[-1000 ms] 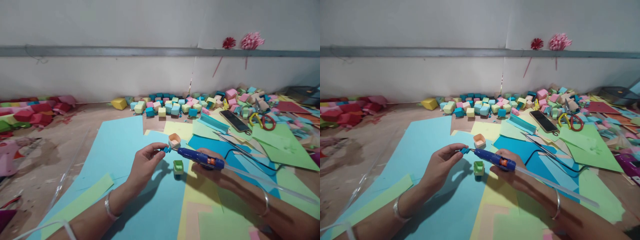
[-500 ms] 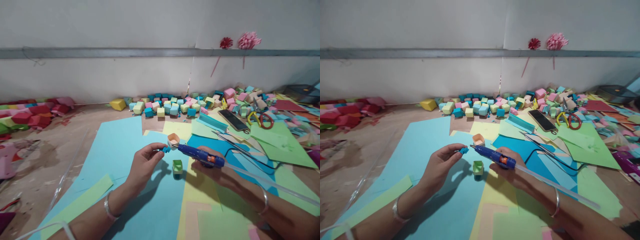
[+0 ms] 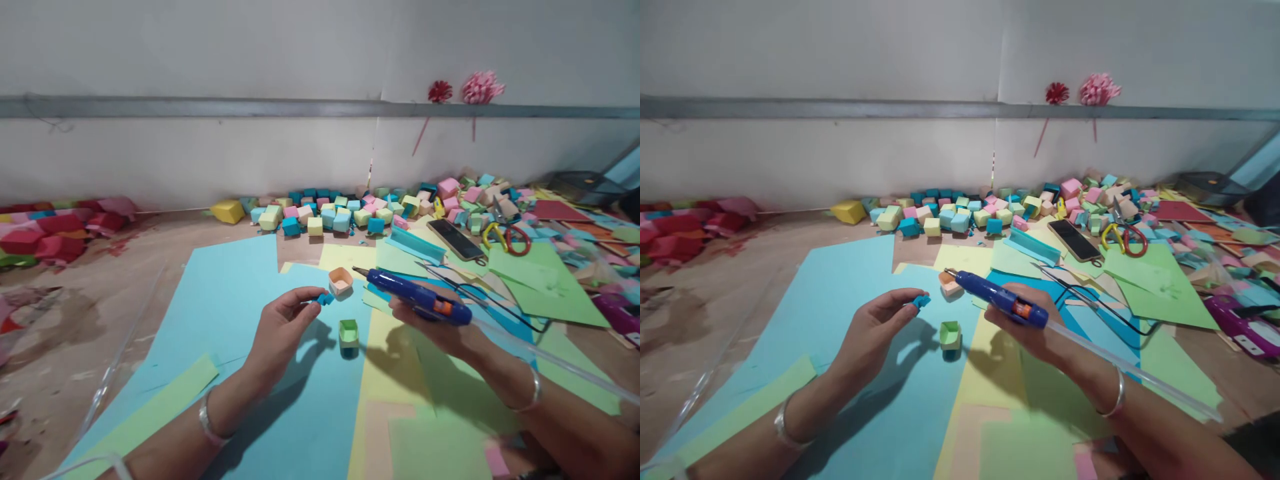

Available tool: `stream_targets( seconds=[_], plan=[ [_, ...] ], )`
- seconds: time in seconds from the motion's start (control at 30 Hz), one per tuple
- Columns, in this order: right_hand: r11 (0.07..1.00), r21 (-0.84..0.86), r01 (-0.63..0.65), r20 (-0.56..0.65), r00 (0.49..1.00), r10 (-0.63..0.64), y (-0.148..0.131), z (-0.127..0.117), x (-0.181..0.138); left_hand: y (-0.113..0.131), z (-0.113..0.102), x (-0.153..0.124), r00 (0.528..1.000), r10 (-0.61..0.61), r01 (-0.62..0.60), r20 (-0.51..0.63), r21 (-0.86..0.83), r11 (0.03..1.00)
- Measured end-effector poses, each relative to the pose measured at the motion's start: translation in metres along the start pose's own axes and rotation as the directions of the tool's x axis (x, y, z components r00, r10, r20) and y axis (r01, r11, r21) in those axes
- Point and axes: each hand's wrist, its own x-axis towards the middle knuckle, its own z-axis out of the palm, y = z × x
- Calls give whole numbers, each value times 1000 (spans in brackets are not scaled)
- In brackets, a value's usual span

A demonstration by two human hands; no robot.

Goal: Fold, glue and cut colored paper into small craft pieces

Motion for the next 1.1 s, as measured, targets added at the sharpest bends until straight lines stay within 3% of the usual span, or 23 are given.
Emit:
stream_targets(
  seconds=[0.1, 0.2, 0.33, 0.43, 0.53, 0.57, 0.63, 0.7, 0.73, 0.93, 1.03, 1.1],
  plan=[
    [990, -47, 132, -76, 988, -135, -7, -11, -4, -3, -2, 3, 999, -20, 20, -36, -1, 1000],
    [990, -40, 133, -230, 963, -139, -11, -19, -7, -8, -5, 8, 992, -6, 3, -124, -24, 1000],
    [978, -46, 202, -462, 864, -200, -12, -38, -1, -12, -7, 15, 984, -18, 9, -177, -50, 999],
    [971, -239, 22, -585, 795, -162, 2, -71, 8, -10, -8, 16, 981, -67, 73, -179, 24, 997],
    [882, -446, -151, -653, 729, -206, 33, -121, 5, -10, -10, 18, 974, -81, 109, -210, 126, 986],
    [801, -550, -237, -640, 736, -221, 46, -139, -1, -11, -11, 19, 977, -82, 115, -195, 161, 980],
    [589, -675, -444, -619, 775, -126, 72, -171, -18, -14, -12, 22, 983, -82, 107, -164, 151, 983],
    [429, -747, -507, -561, 828, 2, 97, -191, -37, -15, -11, 23, 984, -88, 114, -156, 165, 980],
    [393, -775, -495, -518, 854, 53, 108, -197, -45, -16, -9, 23, 984, -89, 114, -153, 162, 980],
    [293, -859, -420, -379, 906, 186, 150, -204, -71, -14, -4, 18, 995, -56, 54, -86, -20, 998],
    [244, -891, -383, -347, 920, 181, 137, -198, -64, -11, -1, 14, 997, -46, 39, -64, -108, 993],
    [292, -903, -316, -295, 949, 115, 108, -180, -53, -8, 3, 9, 998, -45, 38, -43, -147, 988]
  ],
)
